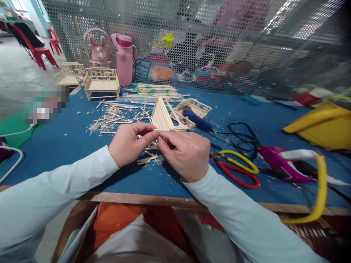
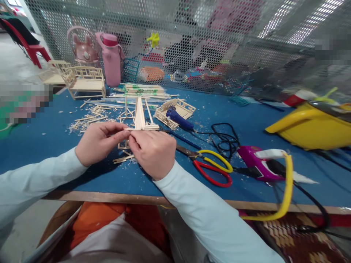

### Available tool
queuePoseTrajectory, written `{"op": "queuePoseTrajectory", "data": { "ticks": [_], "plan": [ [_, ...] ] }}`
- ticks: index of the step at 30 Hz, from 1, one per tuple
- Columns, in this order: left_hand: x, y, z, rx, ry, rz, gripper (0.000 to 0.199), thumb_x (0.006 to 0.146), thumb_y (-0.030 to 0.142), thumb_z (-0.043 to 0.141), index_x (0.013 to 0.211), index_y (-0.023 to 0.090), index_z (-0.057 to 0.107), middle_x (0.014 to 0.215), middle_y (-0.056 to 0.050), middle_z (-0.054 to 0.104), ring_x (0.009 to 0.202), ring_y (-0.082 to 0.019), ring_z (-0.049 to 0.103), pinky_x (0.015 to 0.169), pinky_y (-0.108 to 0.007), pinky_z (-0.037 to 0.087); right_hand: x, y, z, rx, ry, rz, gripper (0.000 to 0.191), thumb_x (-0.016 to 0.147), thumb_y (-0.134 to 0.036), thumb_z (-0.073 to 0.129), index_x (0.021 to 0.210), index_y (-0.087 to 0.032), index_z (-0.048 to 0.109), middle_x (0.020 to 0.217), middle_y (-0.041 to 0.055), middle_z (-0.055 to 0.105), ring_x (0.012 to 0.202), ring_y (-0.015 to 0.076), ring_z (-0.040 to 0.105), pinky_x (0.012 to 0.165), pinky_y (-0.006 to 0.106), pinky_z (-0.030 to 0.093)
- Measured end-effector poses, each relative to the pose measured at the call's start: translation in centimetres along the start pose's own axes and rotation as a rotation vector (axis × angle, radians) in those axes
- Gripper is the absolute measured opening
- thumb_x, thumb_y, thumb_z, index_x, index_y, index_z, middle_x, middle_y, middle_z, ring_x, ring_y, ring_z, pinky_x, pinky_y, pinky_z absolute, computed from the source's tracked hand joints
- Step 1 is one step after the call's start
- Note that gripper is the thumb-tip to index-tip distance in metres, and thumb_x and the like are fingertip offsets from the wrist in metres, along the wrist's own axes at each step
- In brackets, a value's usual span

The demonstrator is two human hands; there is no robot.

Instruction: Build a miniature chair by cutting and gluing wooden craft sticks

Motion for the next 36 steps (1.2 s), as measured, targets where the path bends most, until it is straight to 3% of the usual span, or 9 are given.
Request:
{"op": "queuePoseTrajectory", "data": {
  "ticks": [3, 6, 9, 12, 16, 21, 25, 36],
  "plan": [
    [0.0, 0.1, 0.0, 0.005, -0.008, -0.019, 0.021, 0.078, 0.032, 0.063, 0.082, 0.012, 0.071, 0.075, -0.004, 0.073, 0.067, -0.013, 0.061, 0.065, -0.023, 0.048, 0.1, 1.1, -0.9, 0.106, 0.075, 0.117, 0.013, 0.077, -0.014, 0.056, 0.084, -0.022, 0.063, 0.068, 0.001, 0.066, 0.062, 0.0173, 0.062, 0.061, 0.03, 0.049],
    [0.1, 0.1, 0.0, -0.02, -0.009, -0.046, 0.02, 0.077, 0.031, 0.063, 0.079, 0.013, 0.071, 0.071, -0.002, 0.071, 0.063, -0.012, 0.058, 0.06, -0.023, 0.046, 0.7, 2.2, -1.8, 0.152, 0.088, 0.141, 0.027, 0.071, -0.009, 0.051, 0.093, -0.024, 0.057, 0.088, 0.0086, 0.065, 0.085, 0.0245, 0.062, 0.078, 0.04, 0.051],
    [0.1, 0.0, 0.0, -0.052, 0.003, -0.07, 0.021, 0.076, 0.033, 0.064, 0.079, 0.013, 0.071, 0.071, -0.002, 0.071, 0.063, -0.013, 0.058, 0.059, -0.023, 0.045, 2.0, 2.9, -1.6, 0.23, -0.097, 0.042, 0.042, 0.066, -0.007, 0.051, 0.104, -0.026, 0.052, 0.103, 0.0099, 0.065, 0.101, 0.0278, 0.059, 0.092, 0.048, 0.045],
    [0.1, -0.1, 0.0, -0.075, 0.001, -0.085, 0.022, 0.076, 0.033, 0.065, 0.081, 0.013, 0.071, 0.071, -0.002, 0.07, 0.064, -0.013, 0.058, 0.061, -0.024, 0.046, 3.1, 3.1, -0.7, 0.314, -0.331, -0.04, 0.059, 0.064, -0.01, 0.052, 0.12, -0.027, 0.044, 0.094, 0.003, 0.067, 0.097, 0.0268, 0.061, 0.104, 0.06, 0.032],
    [0.0, -0.2, 0.2, -0.154, -0.009, -0.067, 0.023, 0.076, 0.034, 0.066, 0.082, 0.013, 0.067, 0.076, -0.004, 0.07, 0.068, -0.013, 0.06, 0.065, -0.024, 0.048, 4.0, 3.1, 0.2, 0.367, -0.458, -0.044, 0.067, 0.064, -0.013, 0.056, 0.128, -0.028, 0.041, 0.085, -0.0026, 0.066, 0.089, 0.0234, 0.064, 0.11, 0.064, 0.014],
    [-0.2, -0.3, 0.6, -0.25, 0.027, 0.003, 0.021, 0.078, 0.025, 0.064, 0.096, 0.014, 0.059, 0.084, -0.004, 0.067, 0.075, -0.012, 0.062, 0.07, -0.023, 0.05, 3.7, 3.0, 0.6, 0.385, -0.459, -0.053, 0.071, 0.064, -0.008, 0.051, 0.131, -0.028, 0.039, 0.092, -0.0001, 0.067, 0.088, 0.0232, 0.064, 0.106, 0.063, 0.023],
    [-0.4, -0.1, 0.6, -0.182, 0.045, 0.095, 0.023, 0.081, 0.024, 0.062, 0.101, 0.016, 0.056, 0.087, -0.004, 0.067, 0.08, -0.013, 0.064, 0.077, -0.025, 0.051, 3.3, 3.0, 0.7, 0.363, -0.428, -0.06, 0.064, 0.07, -0.012, 0.054, 0.13, -0.027, 0.039, 0.094, 0.0013, 0.068, 0.087, 0.0229, 0.065, 0.103, 0.062, 0.029],
    [-0.6, 0.4, -0.1, -0.073, 0.139, 0.13, 0.027, 0.078, 0.023, 0.067, 0.102, 0.017, 0.059, 0.089, -0.003, 0.068, 0.078, -0.013, 0.065, 0.074, -0.024, 0.053, 3.8, 2.2, 0.8, 0.358, -0.379, -0.012, 0.058, 0.07, -0.013, 0.061, 0.125, -0.028, 0.048, 0.094, -0.0015, 0.069, 0.076, 0.0188, 0.067, 0.109, 0.066, 0.015]
  ]
}}
Point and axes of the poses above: each hand's wrist, its own x-axis towards the middle knuckle, its own z-axis out of the palm, y = z × x, the point moved 4 cm from there along x, towards the middle knuckle
